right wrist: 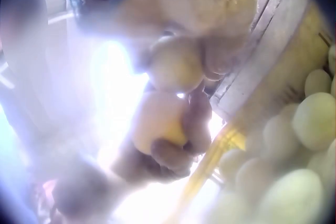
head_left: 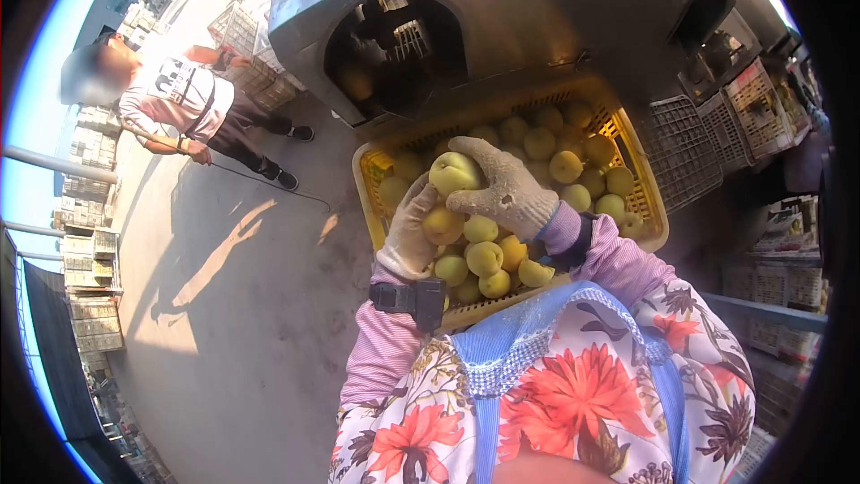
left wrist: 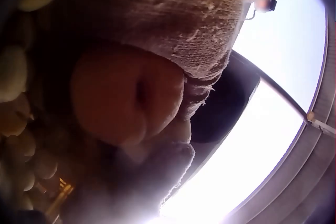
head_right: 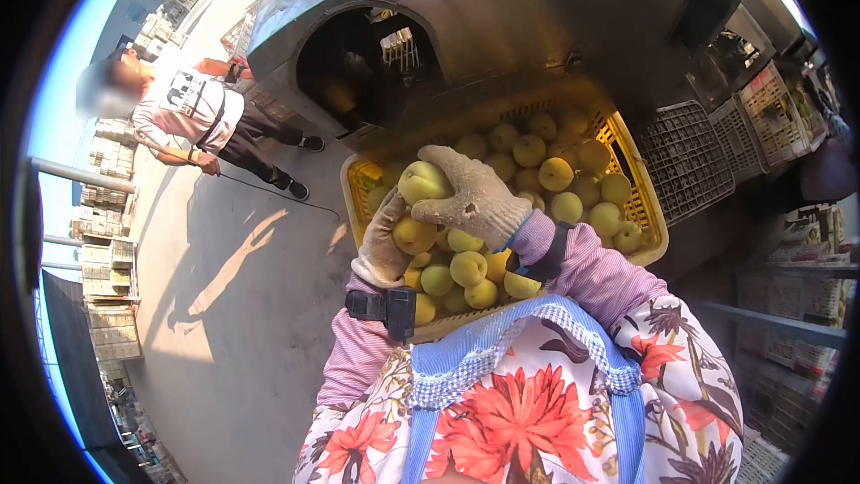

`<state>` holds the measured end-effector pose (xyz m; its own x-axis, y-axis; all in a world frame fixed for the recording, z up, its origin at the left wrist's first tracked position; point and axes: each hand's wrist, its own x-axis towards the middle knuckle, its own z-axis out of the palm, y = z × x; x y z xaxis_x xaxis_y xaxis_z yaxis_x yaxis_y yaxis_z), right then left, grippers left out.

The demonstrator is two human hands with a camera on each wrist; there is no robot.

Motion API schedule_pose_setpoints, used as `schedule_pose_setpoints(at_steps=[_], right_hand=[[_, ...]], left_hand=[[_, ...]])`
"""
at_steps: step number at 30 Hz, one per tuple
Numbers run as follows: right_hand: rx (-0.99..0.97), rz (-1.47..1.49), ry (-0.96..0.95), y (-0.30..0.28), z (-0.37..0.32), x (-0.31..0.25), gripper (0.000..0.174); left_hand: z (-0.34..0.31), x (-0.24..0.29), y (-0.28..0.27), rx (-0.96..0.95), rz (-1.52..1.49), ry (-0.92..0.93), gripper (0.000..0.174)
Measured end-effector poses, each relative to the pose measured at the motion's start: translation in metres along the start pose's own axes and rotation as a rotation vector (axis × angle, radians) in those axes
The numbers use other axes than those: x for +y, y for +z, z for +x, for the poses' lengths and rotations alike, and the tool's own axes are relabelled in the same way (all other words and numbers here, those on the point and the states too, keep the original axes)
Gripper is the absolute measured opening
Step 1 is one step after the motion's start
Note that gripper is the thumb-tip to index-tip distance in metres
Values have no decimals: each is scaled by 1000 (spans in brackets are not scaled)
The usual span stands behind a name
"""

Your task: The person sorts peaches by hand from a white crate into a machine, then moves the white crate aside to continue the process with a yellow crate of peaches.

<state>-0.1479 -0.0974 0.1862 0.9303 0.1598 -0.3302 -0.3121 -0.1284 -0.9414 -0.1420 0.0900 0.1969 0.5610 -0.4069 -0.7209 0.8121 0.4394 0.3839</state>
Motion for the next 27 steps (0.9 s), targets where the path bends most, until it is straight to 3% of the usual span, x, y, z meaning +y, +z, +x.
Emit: schedule_pose_setpoints(at_steps=[1,4,6,7,9,12,14,17,19,21,23,24,25,27], right_hand=[[51,-151,-74,5,1,-3,72],[16,-241,-21,5,21,-18,70],[161,-364,39,11,41,-29,65],[251,-473,38,13,53,-36,64],[390,-634,-25,12,81,-34,62],[521,-795,-211,16,120,-7,66],[564,-905,-323,15,140,-3,77],[494,-847,-146,6,174,13,76],[253,-778,38,-10,161,-56,77],[267,-726,-22,-11,145,-80,77],[507,-672,-294,7,102,-55,75],[378,-625,-222,21,70,-58,77],[250,-605,-173,33,43,-55,78],[305,-563,-217,55,16,-30,83]], left_hand=[[2,0,0,13,0,2,44],[11,15,-1,40,0,14,42],[15,24,7,68,-143,22,44],[11,27,12,56,-207,85,47],[25,28,-11,-37,48,360,45],[32,21,-40,-81,176,519,41],[37,15,-41,-95,-65,449,40],[39,14,-45,-80,-348,321,36],[40,15,-42,-88,-60,436,32],[47,20,-44,-323,-563,252,32],[48,14,-28,-288,-466,386,35],[46,10,-24,-269,-419,450,36],[48,8,-39,-425,-698,214,39],[42,2,-37,-376,-583,230,42]])
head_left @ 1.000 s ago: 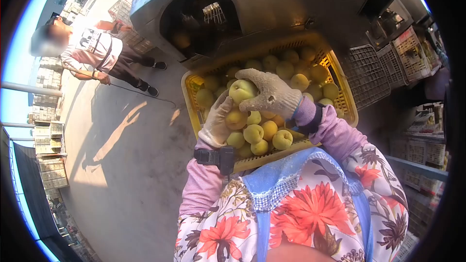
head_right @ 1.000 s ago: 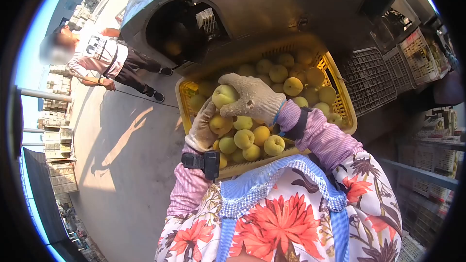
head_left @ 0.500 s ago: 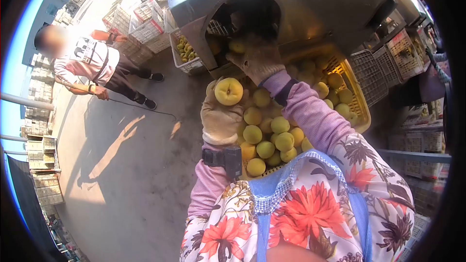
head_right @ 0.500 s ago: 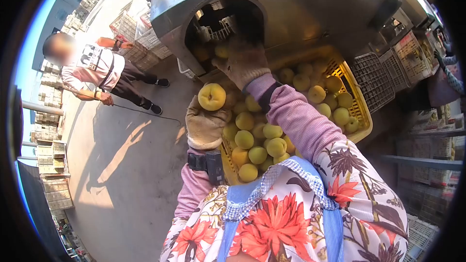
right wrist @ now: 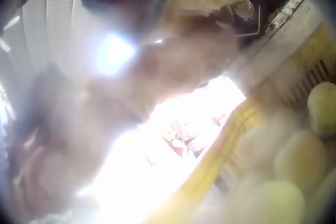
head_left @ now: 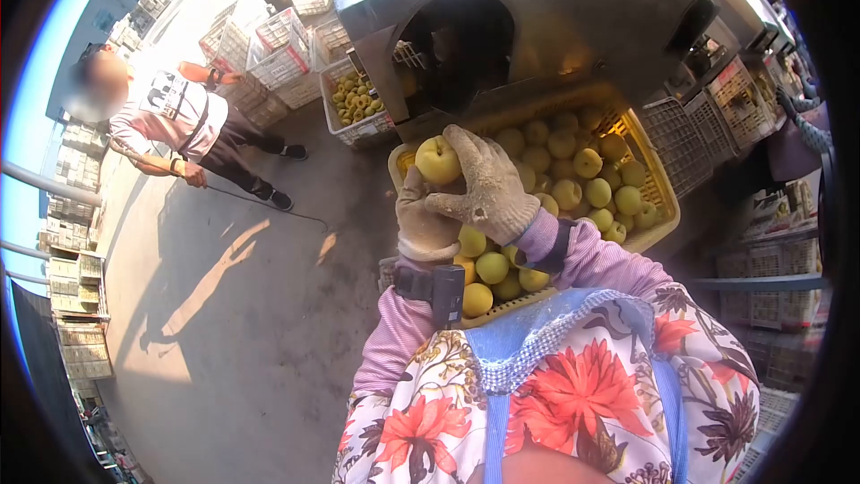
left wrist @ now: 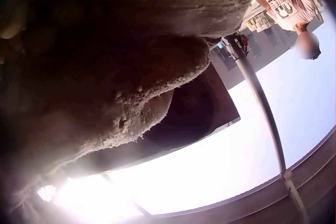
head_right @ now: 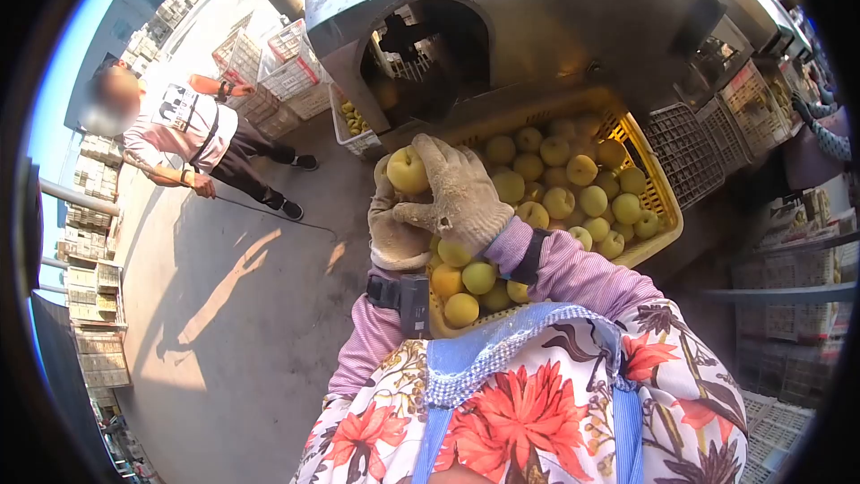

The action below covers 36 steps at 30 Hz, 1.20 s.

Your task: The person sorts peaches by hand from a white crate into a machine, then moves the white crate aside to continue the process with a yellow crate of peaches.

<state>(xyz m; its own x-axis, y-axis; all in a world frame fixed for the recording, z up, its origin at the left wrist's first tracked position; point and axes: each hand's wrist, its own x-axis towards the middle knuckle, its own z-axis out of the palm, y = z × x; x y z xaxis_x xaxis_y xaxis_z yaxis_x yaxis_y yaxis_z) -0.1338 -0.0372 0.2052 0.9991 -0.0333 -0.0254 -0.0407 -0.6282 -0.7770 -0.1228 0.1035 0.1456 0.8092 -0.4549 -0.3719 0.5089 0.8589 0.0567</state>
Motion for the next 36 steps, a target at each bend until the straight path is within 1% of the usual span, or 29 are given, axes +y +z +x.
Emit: schedule_pose_setpoints(at_steps=[1,2,4,5,7,9,10,11,13,14,16,18,19,21,22,23,24,25,26,28,31,32,34,36], right_hand=[[75,39,57,7,-7,-2,84],[28,72,128,5,-4,-3,85],[-61,146,274,0,2,-9,86],[-50,133,262,-1,4,-6,85],[-24,96,238,-8,20,2,82],[12,-92,196,-14,55,17,86],[26,-183,178,-14,73,25,87],[92,-241,61,-11,88,36,86],[209,-353,-168,-1,111,55,84],[157,-306,-104,2,121,62,82],[60,-215,16,1,148,63,79],[-18,-241,78,-18,162,46,68],[-44,-255,96,-25,167,40,64],[-70,-233,31,-28,154,45,60],[-36,-238,-11,-33,134,47,58],[-1,-244,-52,-37,113,50,55],[72,-268,-128,-40,75,48,52],[-190,-352,-83,-25,50,65,48],[-251,-224,14,-34,45,49,47],[-656,-432,19,5,6,107,48],[-538,-490,-120,12,13,116,54],[-506,-370,-39,8,10,117,57],[-430,-141,104,-17,9,100,61],[-314,172,271,-25,-7,101,62]], left_hand=[[-3,-3,0,17,60,3,44],[-3,-4,-1,9,111,4,42],[-16,-10,19,-12,997,178,41],[-19,-11,25,-38,1440,277,41],[-3,-8,-3,-93,1349,238,44],[-1,-12,-25,-9,1385,122,48],[-11,-15,-25,95,1470,23,51],[-15,-17,-22,202,1553,-77,53],[-23,-23,-2,-96,2284,-482,66],[-29,-29,3,-292,2611,-727,72],[-26,-46,-9,-220,2699,-650,75],[-27,-57,-24,-184,2770,-592,76],[-21,-56,-20,-144,2764,-560,75],[-12,-52,-9,-70,2769,-502,74],[-5,-47,-13,-84,2678,-574,72],[-1,-48,-11,-84,2672,-600,72],[2,-51,-11,-67,2663,-608,72],[4,-53,-11,-44,2656,-620,72],[-2,-55,-12,-1,2680,-582,71],[-11,-64,-17,83,2730,-503,70],[-10,-74,-25,196,2714,-415,68],[-12,-72,-26,160,2693,-433,67],[-10,-63,-13,91,2648,-441,65],[-14,-58,-5,80,2656,-475,66]])
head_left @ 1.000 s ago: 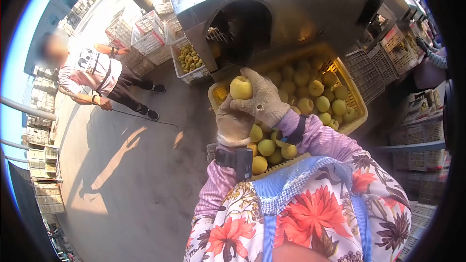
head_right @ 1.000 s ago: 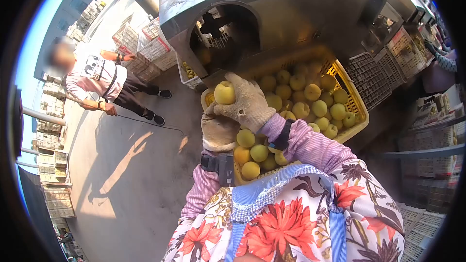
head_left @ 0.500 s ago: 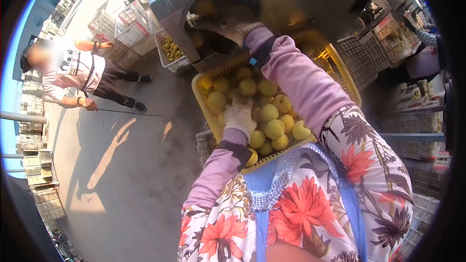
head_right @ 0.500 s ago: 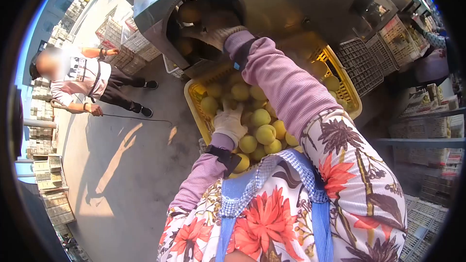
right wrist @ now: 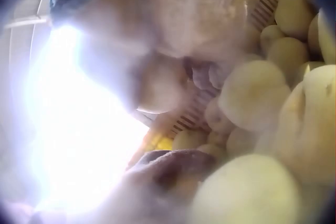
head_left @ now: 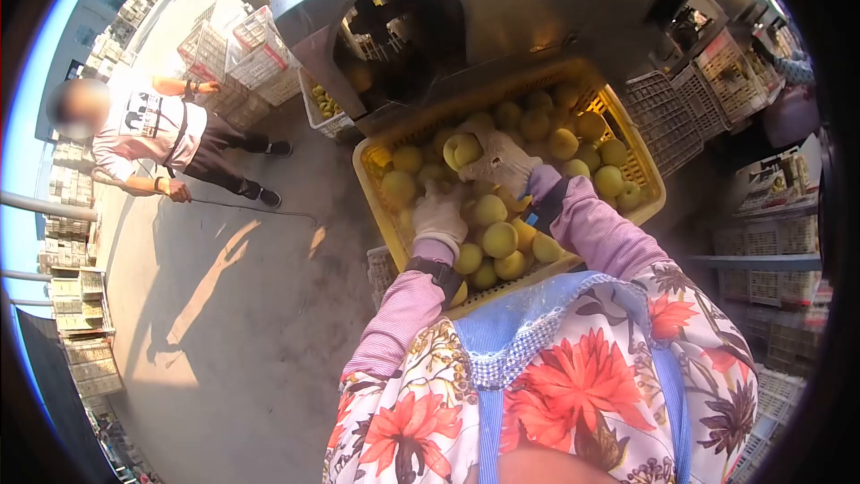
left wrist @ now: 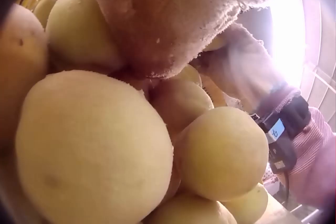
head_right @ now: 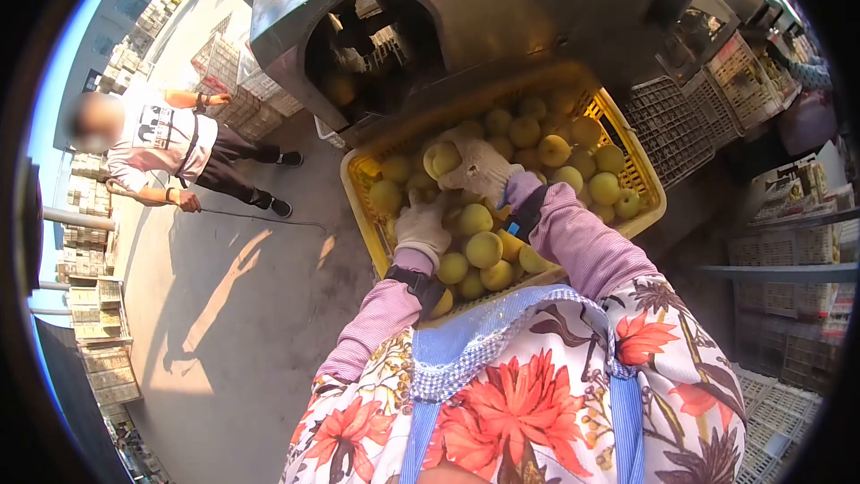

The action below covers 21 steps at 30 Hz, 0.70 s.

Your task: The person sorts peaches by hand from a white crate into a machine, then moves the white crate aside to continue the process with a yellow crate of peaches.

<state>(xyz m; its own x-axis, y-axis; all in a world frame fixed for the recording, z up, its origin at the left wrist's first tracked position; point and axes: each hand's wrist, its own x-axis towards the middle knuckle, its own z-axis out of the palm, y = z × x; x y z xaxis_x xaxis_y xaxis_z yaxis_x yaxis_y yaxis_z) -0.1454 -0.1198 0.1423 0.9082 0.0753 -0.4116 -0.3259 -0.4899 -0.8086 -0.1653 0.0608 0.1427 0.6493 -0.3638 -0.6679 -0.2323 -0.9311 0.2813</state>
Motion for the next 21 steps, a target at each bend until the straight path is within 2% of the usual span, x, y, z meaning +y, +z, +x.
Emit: schedule_pose_setpoints(at_steps=[1,4,7,10,13,16,19,20,21], right_hand=[[46,167,46,-4,-7,1,62],[13,644,13,-15,-26,-11,62],[-87,839,109,-19,-28,-18,58],[-100,1337,125,-9,-25,-34,50],[-278,1642,103,-8,-20,-36,43],[-401,1748,92,-17,0,-41,53],[292,573,28,-15,29,-83,64],[410,-81,-24,-21,34,-100,70],[433,-199,-72,-20,47,-104,70]], left_hand=[[0,0,-3,-5,5,3,66],[1,-20,10,196,-109,-6,60],[2,-26,14,220,-165,5,60],[-7,-6,23,255,-65,17,57],[-1,-17,25,194,-118,55,59],[4,-19,20,112,-184,6,67],[4,-28,35,277,-415,-39,63],[2,-32,37,265,-845,-54,59],[-2,-37,41,238,-1277,-73,55]])
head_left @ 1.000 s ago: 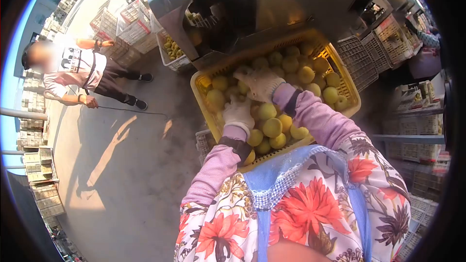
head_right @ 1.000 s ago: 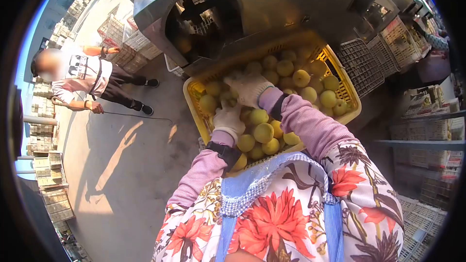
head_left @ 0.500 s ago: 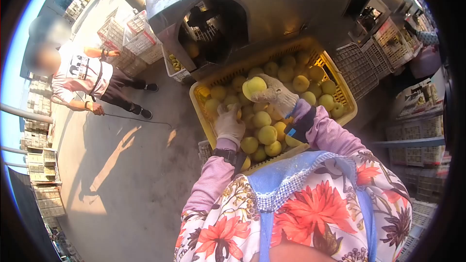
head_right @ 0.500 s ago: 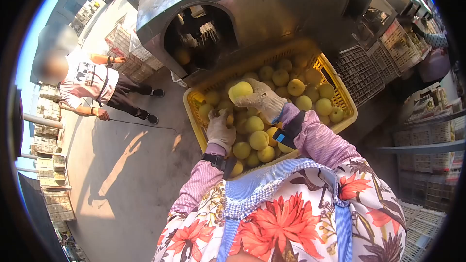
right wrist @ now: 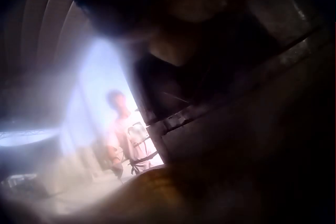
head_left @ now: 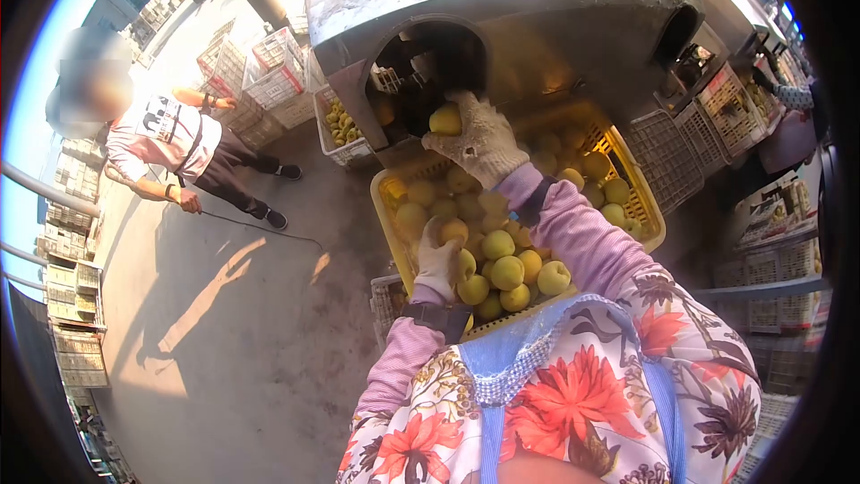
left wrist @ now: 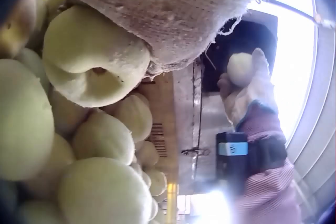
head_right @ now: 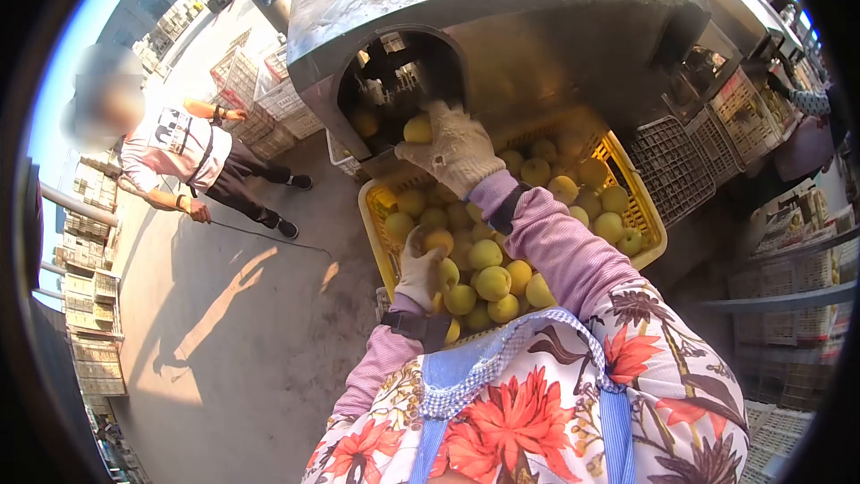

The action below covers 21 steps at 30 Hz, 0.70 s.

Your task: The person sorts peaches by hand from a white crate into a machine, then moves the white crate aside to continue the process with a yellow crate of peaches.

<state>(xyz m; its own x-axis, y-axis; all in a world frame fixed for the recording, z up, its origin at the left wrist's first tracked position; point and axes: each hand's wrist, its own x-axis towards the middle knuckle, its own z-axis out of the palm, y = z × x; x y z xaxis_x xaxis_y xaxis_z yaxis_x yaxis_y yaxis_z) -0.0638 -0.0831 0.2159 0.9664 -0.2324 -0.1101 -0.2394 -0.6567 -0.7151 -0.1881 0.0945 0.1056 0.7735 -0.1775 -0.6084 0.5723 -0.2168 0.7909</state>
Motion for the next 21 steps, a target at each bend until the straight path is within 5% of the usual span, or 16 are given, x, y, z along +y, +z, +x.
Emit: schedule_pose_setpoints(at_steps=[1,5,8,10,14,15,17,19,21], right_hand=[[18,-107,-69,6,12,-2,70],[340,-380,-523,53,46,16,76],[247,-279,-276,69,83,6,69],[210,-199,-294,61,89,0,65],[-181,-18,-124,-3,68,-43,64],[-7,118,-120,-8,32,-45,70],[-194,509,-281,-1,-18,-20,71],[-537,304,-387,-14,-57,-13,71],[-473,556,-303,-4,-81,-2,71]], left_hand=[[-6,3,-3,-3,-426,-88,51],[-42,50,-29,-243,-1136,-156,47],[-33,46,-41,-339,-1252,-90,50],[-33,55,-39,-474,-1467,-105,55],[-32,64,-40,-481,-1333,5,53],[-32,64,-42,-467,-1303,-9,52],[-34,77,-40,-354,-1064,161,50],[-45,96,-28,-183,-908,233,44],[-47,88,-31,-215,-966,175,42]])
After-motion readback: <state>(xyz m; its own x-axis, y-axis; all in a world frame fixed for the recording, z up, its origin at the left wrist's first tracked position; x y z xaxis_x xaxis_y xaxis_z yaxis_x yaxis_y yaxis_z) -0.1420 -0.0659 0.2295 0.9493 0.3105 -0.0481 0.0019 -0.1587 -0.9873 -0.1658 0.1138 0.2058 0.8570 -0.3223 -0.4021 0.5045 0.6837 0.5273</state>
